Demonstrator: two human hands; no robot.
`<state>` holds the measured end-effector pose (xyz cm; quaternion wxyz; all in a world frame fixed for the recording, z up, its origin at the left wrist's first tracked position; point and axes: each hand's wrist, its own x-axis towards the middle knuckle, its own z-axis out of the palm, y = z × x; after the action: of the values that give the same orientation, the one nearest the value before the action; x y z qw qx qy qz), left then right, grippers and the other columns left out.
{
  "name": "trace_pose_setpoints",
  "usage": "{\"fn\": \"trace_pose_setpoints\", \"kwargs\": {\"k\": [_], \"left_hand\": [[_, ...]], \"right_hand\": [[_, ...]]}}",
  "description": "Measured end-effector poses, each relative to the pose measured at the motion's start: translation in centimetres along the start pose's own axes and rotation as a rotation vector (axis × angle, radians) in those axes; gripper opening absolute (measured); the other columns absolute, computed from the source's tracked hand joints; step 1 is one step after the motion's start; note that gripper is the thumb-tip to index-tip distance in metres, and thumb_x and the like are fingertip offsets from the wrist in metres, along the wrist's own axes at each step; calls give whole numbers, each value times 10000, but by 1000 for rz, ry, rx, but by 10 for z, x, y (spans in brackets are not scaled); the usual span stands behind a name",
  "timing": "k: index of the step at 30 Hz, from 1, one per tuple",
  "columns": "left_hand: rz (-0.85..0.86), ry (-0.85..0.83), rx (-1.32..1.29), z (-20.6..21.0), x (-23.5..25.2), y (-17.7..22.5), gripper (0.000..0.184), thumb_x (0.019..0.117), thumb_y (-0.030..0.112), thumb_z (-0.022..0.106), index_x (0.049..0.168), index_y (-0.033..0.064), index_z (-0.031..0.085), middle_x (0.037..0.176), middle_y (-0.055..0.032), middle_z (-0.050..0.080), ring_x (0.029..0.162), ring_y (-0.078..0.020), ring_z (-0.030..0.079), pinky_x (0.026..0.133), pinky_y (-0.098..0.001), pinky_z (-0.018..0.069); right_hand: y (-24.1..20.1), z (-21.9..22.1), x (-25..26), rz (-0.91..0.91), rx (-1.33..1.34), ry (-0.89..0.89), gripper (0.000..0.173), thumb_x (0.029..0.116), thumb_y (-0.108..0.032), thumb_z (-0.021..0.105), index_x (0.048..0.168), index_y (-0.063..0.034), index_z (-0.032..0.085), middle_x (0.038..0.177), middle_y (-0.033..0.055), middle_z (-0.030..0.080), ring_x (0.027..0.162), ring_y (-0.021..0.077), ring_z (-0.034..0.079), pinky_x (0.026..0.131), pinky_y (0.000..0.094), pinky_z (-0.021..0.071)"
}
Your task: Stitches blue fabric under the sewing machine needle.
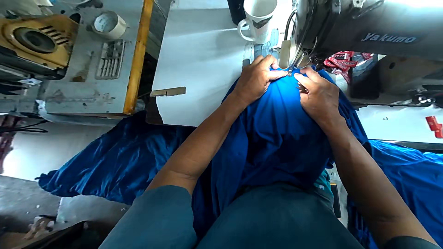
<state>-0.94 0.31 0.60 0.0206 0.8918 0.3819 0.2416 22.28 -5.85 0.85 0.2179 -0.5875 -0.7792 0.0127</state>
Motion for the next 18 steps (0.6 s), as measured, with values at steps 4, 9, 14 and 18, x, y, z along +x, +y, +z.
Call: {"fn": "trace_pose_setpoints", "kwargs": {"k": [4, 9, 14, 18], "left_hand": [[-9, 0, 8, 3, -1, 0, 463, 1018, 70, 508, 1277, 384, 730, 1214, -54, 650, 1083, -266, 605, 837, -399, 530], [-6, 9, 13, 3, 0, -1, 449, 1023, 81, 505, 1277, 375, 731, 1213, -54, 651, 1090, -267, 607, 839, -401, 532], [-17, 11, 9, 3, 0, 0, 445, 1019, 80, 518, 1272, 377, 733, 1214, -50, 653, 1095, -269, 605, 841, -400, 532], [-23, -5, -3, 2, 1, 0, 457, 1019, 76, 508, 1283, 379, 726, 1227, -47, 645, 1098, -268, 601, 845, -407, 531]], "right_hand": [[0, 1, -1, 2, -2, -1, 374, 994, -153, 553, 1325, -228, 711, 1403, 21, 649, 1049, 268, 707, 786, 496, 576], [0, 1, 1, -3, -6, 4, 391, 979, -134, 556, 1327, -223, 712, 1393, 26, 654, 1034, 273, 710, 774, 497, 575], [-1, 2, 0, 10, -13, 8, 379, 986, -144, 562, 1324, -227, 713, 1392, 26, 655, 1028, 271, 710, 764, 496, 575], [-1, 1, 1, 5, -10, 16, 374, 995, -151, 559, 1329, -225, 711, 1396, 25, 654, 1036, 274, 710, 773, 496, 576]]}}
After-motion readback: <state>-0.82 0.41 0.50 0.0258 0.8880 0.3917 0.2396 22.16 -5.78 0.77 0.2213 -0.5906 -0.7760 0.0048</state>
